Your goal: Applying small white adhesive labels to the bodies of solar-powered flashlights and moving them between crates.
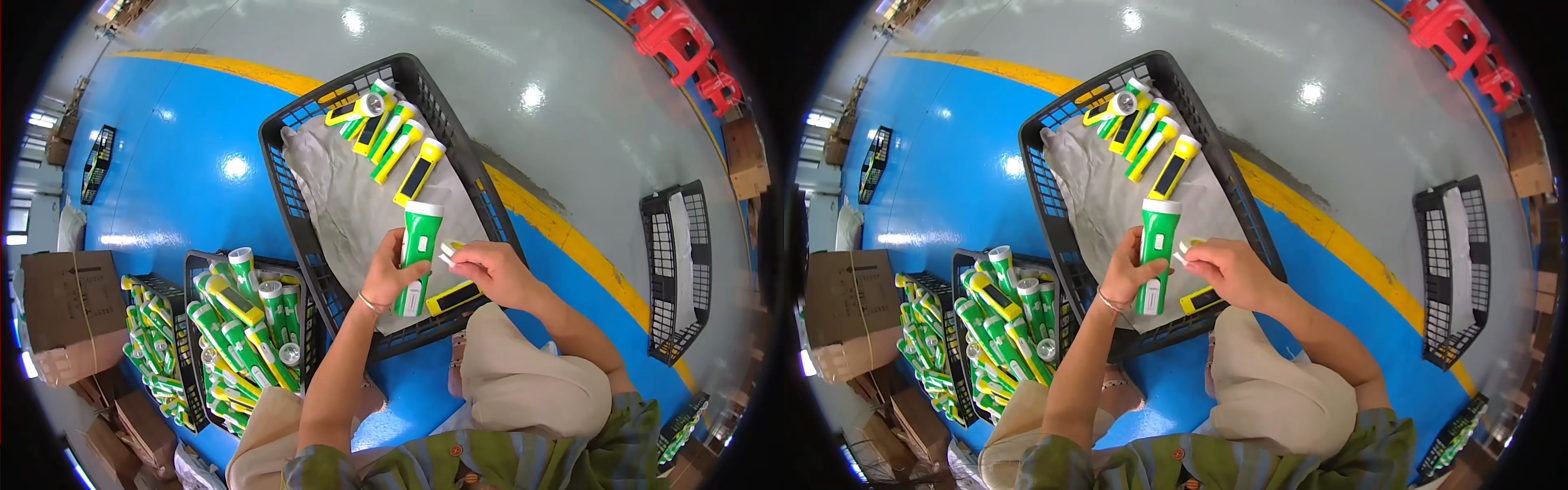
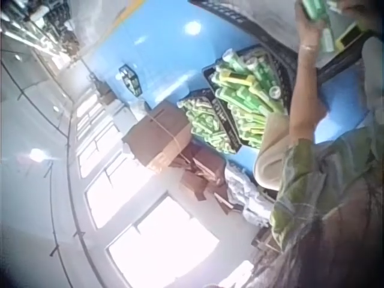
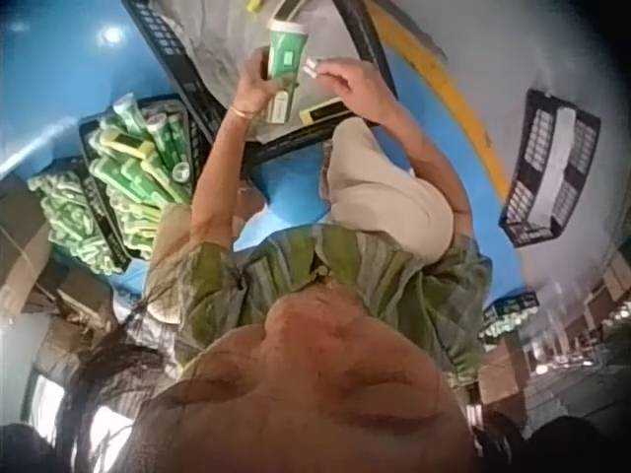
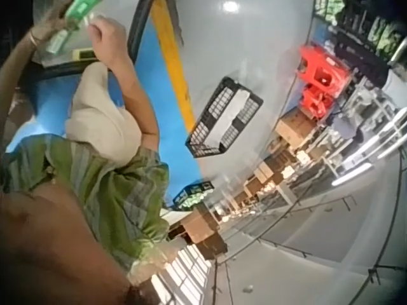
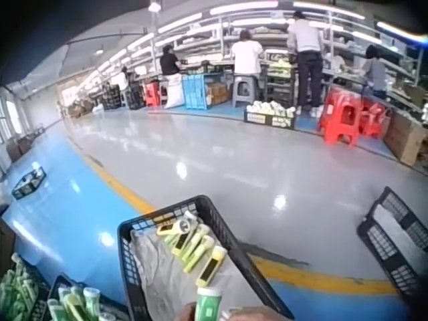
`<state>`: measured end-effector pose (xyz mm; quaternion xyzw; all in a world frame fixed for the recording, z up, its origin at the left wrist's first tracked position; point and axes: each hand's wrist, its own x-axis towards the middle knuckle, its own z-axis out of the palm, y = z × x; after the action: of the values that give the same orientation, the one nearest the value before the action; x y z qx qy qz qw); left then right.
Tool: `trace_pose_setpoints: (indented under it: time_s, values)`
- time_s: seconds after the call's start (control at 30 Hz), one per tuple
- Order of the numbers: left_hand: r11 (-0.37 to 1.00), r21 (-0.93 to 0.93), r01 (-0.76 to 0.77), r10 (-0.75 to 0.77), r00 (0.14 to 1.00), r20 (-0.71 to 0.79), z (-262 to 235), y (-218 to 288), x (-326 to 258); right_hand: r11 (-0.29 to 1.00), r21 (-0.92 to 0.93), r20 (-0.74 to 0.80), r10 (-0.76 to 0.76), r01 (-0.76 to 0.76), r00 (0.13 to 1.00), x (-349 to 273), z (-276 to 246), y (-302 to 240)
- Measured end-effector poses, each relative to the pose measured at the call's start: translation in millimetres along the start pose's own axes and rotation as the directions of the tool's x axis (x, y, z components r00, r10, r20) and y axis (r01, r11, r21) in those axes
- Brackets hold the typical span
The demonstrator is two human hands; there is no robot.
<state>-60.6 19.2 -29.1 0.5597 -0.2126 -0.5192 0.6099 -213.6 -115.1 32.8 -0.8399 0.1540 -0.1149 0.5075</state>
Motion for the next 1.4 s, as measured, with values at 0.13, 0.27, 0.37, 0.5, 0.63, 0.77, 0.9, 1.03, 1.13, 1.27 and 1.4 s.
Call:
trace_pose_setpoints:
  time_s: [0.13, 0.27, 0.37, 0.5, 0.63, 0.77, 0.9, 1.03, 1.13, 1.27, 1.4]
  values:
    - [0.843, 0.528, -0.105, 0.148, 0.988, -0.041, 14.9, 12.5, -14.1, 0.999, 0.026, 0.019, -0.038, 0.037, 0.999, -0.4, 4.3, -4.1]
    - [0.781, 0.589, -0.210, 0.259, 0.966, 0.001, 22.6, 19.4, -24.2, 0.996, -0.057, 0.037, -0.063, 0.065, 0.997, 0.7, 8.2, -0.8]
    - [0.756, 0.600, -0.262, 0.294, 0.955, 0.046, 21.4, 17.5, -24.6, 0.997, -0.057, 0.046, -0.057, 0.059, 0.997, 0.9, 11.1, -2.2]
    - [0.757, 0.547, -0.358, 0.373, 0.923, 0.088, 22.3, 19.3, -28.0, 0.998, -0.034, 0.020, -0.045, 0.045, 0.999, 0.8, 15.2, -0.5]
    - [0.767, 0.576, -0.282, 0.374, 0.926, -0.045, 32.9, 19.6, -34.8, 0.997, -0.060, -0.005, 0.053, -0.053, 0.999, 0.7, 14.9, -6.5]
    - [0.740, 0.592, -0.319, 0.447, 0.891, -0.077, 38.1, 20.4, -41.6, 0.984, -0.089, -0.010, 0.151, -0.151, 0.988, 2.3, 10.2, -12.3]
    - [0.830, 0.493, -0.261, 0.310, 0.950, -0.020, 30.8, 26.0, -42.9, 0.983, -0.170, -0.080, 0.058, -0.071, 0.995, 3.0, 9.1, -12.1]
    - [0.941, 0.311, -0.134, 0.136, 0.991, 0.017, 17.3, 26.0, -31.7, 0.990, -0.130, 0.020, 0.060, -0.057, 0.998, 8.0, 8.4, -13.5]
    - [0.980, 0.192, -0.056, 0.057, 0.998, 0.001, 12.0, 39.5, -33.7, 0.999, -0.036, 0.050, 0.011, -0.009, 0.999, 6.6, 5.6, -7.4]
    - [0.988, 0.155, -0.024, 0.042, 0.993, -0.113, -0.7, 37.8, -31.5, 0.982, -0.149, 0.030, -0.109, 0.112, 0.994, 9.2, 21.2, -23.5]
    - [1.000, 0.027, 0.011, 0.002, 0.890, -0.455, -44.8, 47.6, -2.9, 0.929, -0.042, 0.257, -0.344, 0.366, 0.903, -9.9, 39.2, -48.8]
